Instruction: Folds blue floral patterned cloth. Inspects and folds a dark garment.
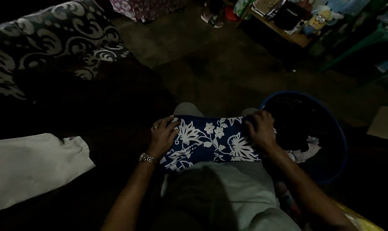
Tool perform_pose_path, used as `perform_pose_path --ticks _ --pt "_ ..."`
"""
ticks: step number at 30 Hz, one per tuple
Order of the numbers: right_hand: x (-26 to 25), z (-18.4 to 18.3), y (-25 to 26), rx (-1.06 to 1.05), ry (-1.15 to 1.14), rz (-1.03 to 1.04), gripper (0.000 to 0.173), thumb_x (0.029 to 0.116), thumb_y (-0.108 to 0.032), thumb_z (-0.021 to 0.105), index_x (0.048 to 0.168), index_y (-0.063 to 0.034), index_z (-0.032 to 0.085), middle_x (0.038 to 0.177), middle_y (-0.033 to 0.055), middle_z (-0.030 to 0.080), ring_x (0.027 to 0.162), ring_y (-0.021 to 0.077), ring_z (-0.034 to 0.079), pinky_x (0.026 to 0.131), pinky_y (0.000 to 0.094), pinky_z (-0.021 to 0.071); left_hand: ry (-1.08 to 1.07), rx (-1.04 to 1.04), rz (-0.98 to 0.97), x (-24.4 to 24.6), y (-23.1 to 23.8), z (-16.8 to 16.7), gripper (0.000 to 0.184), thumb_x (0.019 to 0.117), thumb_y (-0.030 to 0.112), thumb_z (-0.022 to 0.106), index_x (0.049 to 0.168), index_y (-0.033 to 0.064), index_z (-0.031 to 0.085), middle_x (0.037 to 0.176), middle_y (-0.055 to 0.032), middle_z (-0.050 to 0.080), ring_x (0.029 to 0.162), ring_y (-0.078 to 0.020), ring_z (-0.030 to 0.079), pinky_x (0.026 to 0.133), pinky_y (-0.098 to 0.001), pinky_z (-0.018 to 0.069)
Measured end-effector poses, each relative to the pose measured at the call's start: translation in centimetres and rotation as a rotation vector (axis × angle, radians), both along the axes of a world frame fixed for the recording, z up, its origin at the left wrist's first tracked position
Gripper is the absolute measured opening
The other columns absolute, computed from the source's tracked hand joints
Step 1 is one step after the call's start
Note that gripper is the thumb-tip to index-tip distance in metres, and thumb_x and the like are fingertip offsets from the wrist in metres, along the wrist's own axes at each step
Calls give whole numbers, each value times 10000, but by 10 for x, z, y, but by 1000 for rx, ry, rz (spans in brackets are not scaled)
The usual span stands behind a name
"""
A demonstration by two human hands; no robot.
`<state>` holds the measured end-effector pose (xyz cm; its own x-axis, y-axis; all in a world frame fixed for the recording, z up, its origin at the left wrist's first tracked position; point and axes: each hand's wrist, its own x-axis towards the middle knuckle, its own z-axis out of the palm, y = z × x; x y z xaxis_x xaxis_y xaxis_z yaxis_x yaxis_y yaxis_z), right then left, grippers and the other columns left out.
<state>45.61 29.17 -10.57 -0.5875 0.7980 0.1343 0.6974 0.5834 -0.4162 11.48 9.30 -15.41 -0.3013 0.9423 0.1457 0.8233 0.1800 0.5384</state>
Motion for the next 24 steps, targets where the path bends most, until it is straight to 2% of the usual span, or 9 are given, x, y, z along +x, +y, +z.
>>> perform_pose_path --ticks 4,6,8,10,13,15,18,21,24 --pt "-67 -4 -58 -174 -71 426 464 1016 -438 573 1204 -35 703 1314 256 618 1315 481 506 1093 684 356 -169 -15 234 -3 -40 10 450 1054 279 473 1343 -50 575 1388 -296 541 1306 -487 485 1108 -640 345" --pt "-89 -2 -78 -310 -184 471 591 1006 -536 548 1203 4 683 1314 267 604 1307 479 500 1074 667 367 -279 -61 205 10 -61 27 427 1043 269 455 1248 -79 592 1220 -269 614 1152 -385 587 1014 -542 458" --pt "-104 1 -90 -449 -283 453 667 985 -593 555 1189 33 661 1303 276 585 1284 474 494 1045 645 381 -376 -171 116 21 -80 36 436 986 289 597 1252 -55 572 1100 -198 639 973 -263 630 871 -436 536" --pt "-110 3 -96 -584 -269 458 599 981 -491 633 1231 54 634 1331 292 560 1309 489 466 1068 668 354 -387 -291 67 28 -94 38 643 847 296 822 1311 -51 543 1078 -205 636 918 -286 630 839 -454 542" --pt "-103 3 -99 -629 -69 616 331 978 -242 678 1109 61 670 1162 254 638 1187 448 541 1024 633 385 -347 -375 7 31 -109 37 597 844 187 833 1309 -63 553 973 -196 650 826 -290 637 786 -460 547" --pt "-98 8 -95 -641 24 789 235 965 -155 685 1046 65 675 1072 234 670 1097 409 600 1018 580 419 -325 -311 -77 25 -114 39 348 859 121 796 1114 -79 668 894 -172 649 799 -263 616 760 -430 526" --pt "-98 21 -85 -715 98 936 203 954 -89 685 1055 85 660 1111 238 678 1043 331 658 947 470 515 -358 -228 -283 4 -109 47 220 842 149 783 907 -42 695 1034 -195 669 1002 -294 645 889 -446 536" --pt "-105 35 -71 -838 210 794 232 959 -91 667 1096 93 632 1100 195 677 986 196 653 893 354 532 -548 -163 -381 -21 -87 68 277 869 318 754 857 47 695 1069 -36 680 1039 -78 625 912 -259 522" --pt "-119 35 -57 -998 338 377 269 1000 -161 633 1183 32 590 966 77 652 794 73 624 725 259 542 -944 30 -85 -22 -52 70 208 974 306 598 991 117 684 1031 71 722 944 -2 663 847 -200 552"
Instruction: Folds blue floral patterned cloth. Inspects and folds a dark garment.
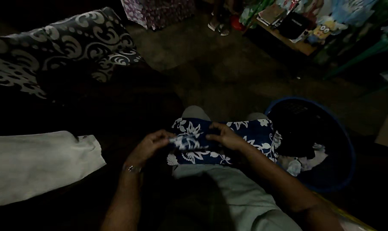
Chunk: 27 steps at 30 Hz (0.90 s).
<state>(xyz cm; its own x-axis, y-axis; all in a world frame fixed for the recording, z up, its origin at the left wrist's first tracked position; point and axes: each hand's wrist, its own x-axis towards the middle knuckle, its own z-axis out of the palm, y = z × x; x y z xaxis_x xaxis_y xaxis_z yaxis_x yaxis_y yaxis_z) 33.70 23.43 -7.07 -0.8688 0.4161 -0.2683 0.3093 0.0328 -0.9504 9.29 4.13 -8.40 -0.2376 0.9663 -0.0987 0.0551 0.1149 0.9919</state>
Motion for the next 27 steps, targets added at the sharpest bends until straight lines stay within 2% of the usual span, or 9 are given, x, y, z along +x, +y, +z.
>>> perform_pose_path --ticks 2,5,7,9,11,16,20,23,27 --pt "-9 -16 9 -65 -114 -178 341 1048 -244 579 1296 -14 538 1013 102 638 765 108 599 664 286 509 -228 -96 194 5 29 -23 421 1109 347 274 1182 65 579 1020 -2 676 925 -68 651 827 -254 555" --pt "-9 -46 17 -81 -207 -299 471 1049 -279 578 1420 -12 460 1246 189 614 990 207 639 839 379 546 -224 -281 221 11 43 -35 729 1095 475 45 1325 -21 528 1138 -105 681 997 -127 654 869 -317 534" --pt "-4 -52 14 -98 -174 -323 526 1008 -204 644 1448 -10 432 1345 205 569 1098 232 631 907 392 546 -91 -330 227 11 36 -40 502 1119 363 264 1261 16 597 1072 -41 672 870 -55 610 747 -240 499" --pt "-2 -53 13 -85 -133 -307 564 975 -128 667 1469 -19 417 1407 198 539 1163 228 618 940 383 546 -7 -319 163 12 25 -43 336 1052 225 524 1269 -16 611 1084 -60 685 915 -61 638 838 -266 541" --pt "-4 -53 13 -36 -103 -296 558 971 -63 645 1477 -6 418 1460 199 509 1249 231 584 1005 376 520 45 -368 130 21 19 -33 358 1021 176 599 1312 -30 565 1057 -75 700 907 -63 653 854 -278 546" --pt "-10 -49 10 104 -52 -269 502 976 -23 615 1451 18 458 1444 210 538 1284 246 579 1078 381 484 213 -346 174 28 -2 -26 129 994 151 638 1011 25 656 773 39 628 658 5 569 640 -200 500" --pt "-9 -57 9 271 -163 -132 543 994 -73 607 1501 -10 423 1448 208 556 1303 308 580 1110 459 457 194 -446 89 29 -10 -26 214 1016 168 623 1149 3 652 882 1 689 743 -4 606 719 -224 519" --pt "5 -45 10 349 -132 -159 553 999 -135 623 1490 27 426 1435 231 548 1290 306 576 1106 427 460 275 -480 85 29 -7 -29 256 982 145 673 1178 -14 631 878 -42 663 741 -65 597 718 -276 518" --pt "69 -29 28 560 -94 -520 474 1017 -217 612 1408 38 528 1310 246 605 1174 310 629 1029 432 522 320 -366 258 32 2 -32 692 968 305 673 1496 -23 370 1329 -228 582 1127 -282 629 956 -465 535"
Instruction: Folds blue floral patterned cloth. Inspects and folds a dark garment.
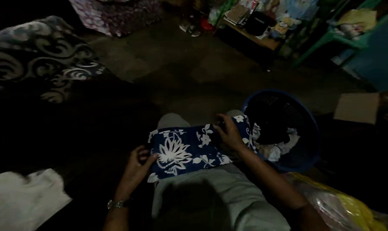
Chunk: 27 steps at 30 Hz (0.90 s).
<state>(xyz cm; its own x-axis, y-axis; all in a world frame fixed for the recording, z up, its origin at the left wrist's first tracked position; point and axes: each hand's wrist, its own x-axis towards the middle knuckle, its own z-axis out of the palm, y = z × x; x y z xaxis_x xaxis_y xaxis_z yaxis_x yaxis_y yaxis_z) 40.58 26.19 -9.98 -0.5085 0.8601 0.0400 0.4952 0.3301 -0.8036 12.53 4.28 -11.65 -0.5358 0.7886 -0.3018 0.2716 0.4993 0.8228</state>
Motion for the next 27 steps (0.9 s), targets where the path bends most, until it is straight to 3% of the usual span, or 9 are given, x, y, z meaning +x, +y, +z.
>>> perform_pose_path --ticks 2,4,7,10,13,16,20,22,27 --pt "47 -2 19 96 -9 -212 460 1026 -222 589 1398 45 541 1322 252 606 1209 332 613 1052 454 503 -48 24 89 2 9 -6 749 1009 370 601 1560 -10 265 1489 -252 467 1324 -312 525 1089 -468 455" --pt "101 -17 40 59 -59 -389 457 1054 -251 532 1395 54 539 1350 272 588 1270 373 568 1097 494 453 -147 -34 149 8 20 -14 697 1040 401 558 1554 5 301 1460 -245 495 1305 -303 538 1080 -476 458" --pt "169 -53 56 -315 -127 -603 501 1121 -317 373 1413 71 498 1361 292 569 1252 368 578 1066 504 463 -251 -134 145 14 32 -31 661 1035 477 532 1520 46 407 1400 -217 562 1249 -290 587 1033 -501 495" --pt "199 -94 55 -682 -179 -674 650 1127 -452 241 1404 66 520 1376 296 557 1243 399 566 1046 559 446 -206 -108 181 26 41 -27 619 981 374 670 1453 20 480 1358 -218 585 1214 -278 597 1017 -484 495" --pt "192 -117 50 -894 -172 -605 674 1112 -517 234 1467 -2 484 1451 250 527 1305 384 534 1067 542 421 -105 -56 195 34 43 -11 618 936 232 748 1441 -3 480 1362 -222 579 1224 -272 591 1033 -470 489" --pt "174 -126 53 -875 -187 -487 735 1099 -553 231 1497 29 440 1505 295 455 1385 411 466 1129 574 378 -15 -17 179 42 45 4 551 912 141 759 1380 -32 526 1265 -220 625 1117 -244 634 970 -452 523" --pt "161 -133 65 -816 -227 -375 798 1076 -611 212 1506 20 444 1538 286 427 1429 404 423 1158 602 333 -107 29 235 39 38 21 411 944 167 704 1292 -11 573 1077 -89 669 879 -68 653 787 -287 574" --pt "159 -133 69 -841 -213 -380 830 1065 -636 192 1514 20 432 1544 283 422 1437 397 417 1166 596 328 -186 111 286 33 28 35 428 966 181 653 1341 22 519 1048 -10 660 854 -11 654 762 -229 580" --pt "150 -125 68 -882 -88 -378 785 1079 -601 155 1582 -22 320 1619 242 325 1494 338 347 1202 544 298 -293 278 246 29 9 73 264 963 42 563 1217 110 533 939 139 692 852 39 674 790 -194 591"
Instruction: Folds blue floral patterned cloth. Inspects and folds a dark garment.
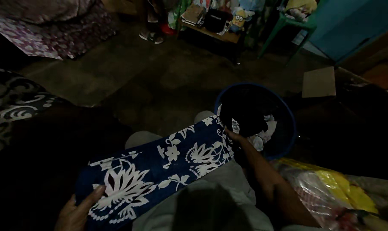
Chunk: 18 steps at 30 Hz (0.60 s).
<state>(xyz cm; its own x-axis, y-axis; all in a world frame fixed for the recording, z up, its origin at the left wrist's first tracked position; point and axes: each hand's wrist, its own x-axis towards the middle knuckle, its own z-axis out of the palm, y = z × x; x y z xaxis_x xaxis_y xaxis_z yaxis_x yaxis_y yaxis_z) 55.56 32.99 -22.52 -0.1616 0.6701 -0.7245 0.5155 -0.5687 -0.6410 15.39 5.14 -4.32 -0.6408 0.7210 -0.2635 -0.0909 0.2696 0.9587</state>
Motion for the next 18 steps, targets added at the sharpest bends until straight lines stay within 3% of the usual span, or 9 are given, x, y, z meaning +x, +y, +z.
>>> perform_pose_path --ticks 6,11,14,18 --pt "0 -8 4 -3 55 -15 764 1077 -607 184 1592 -61 323 1629 206 328 1495 304 349 1205 521 303 -111 253 -105 -7 -9 19 238 955 19 524 1083 200 611 921 151 737 877 34 691 842 -181 575" --pt "14 -19 4 -60 126 3 737 1060 -624 311 1505 -55 456 1476 190 522 1335 278 530 1094 494 442 -121 342 -154 -18 -17 25 243 933 35 594 1101 194 669 994 96 755 949 -7 697 905 -222 567" --pt "21 -20 3 8 258 13 571 1100 -448 389 1468 -18 465 1373 195 573 1206 247 592 1013 438 499 -132 342 -144 -24 -18 21 228 923 66 602 1104 190 660 1000 96 751 957 -4 694 910 -219 564" --pt "22 -12 1 67 285 1 442 1079 -299 502 1399 4 502 1238 174 613 1050 197 619 915 392 530 -152 341 -125 -17 -15 24 247 926 29 569 1069 202 673 962 109 751 920 11 693 875 -198 565"
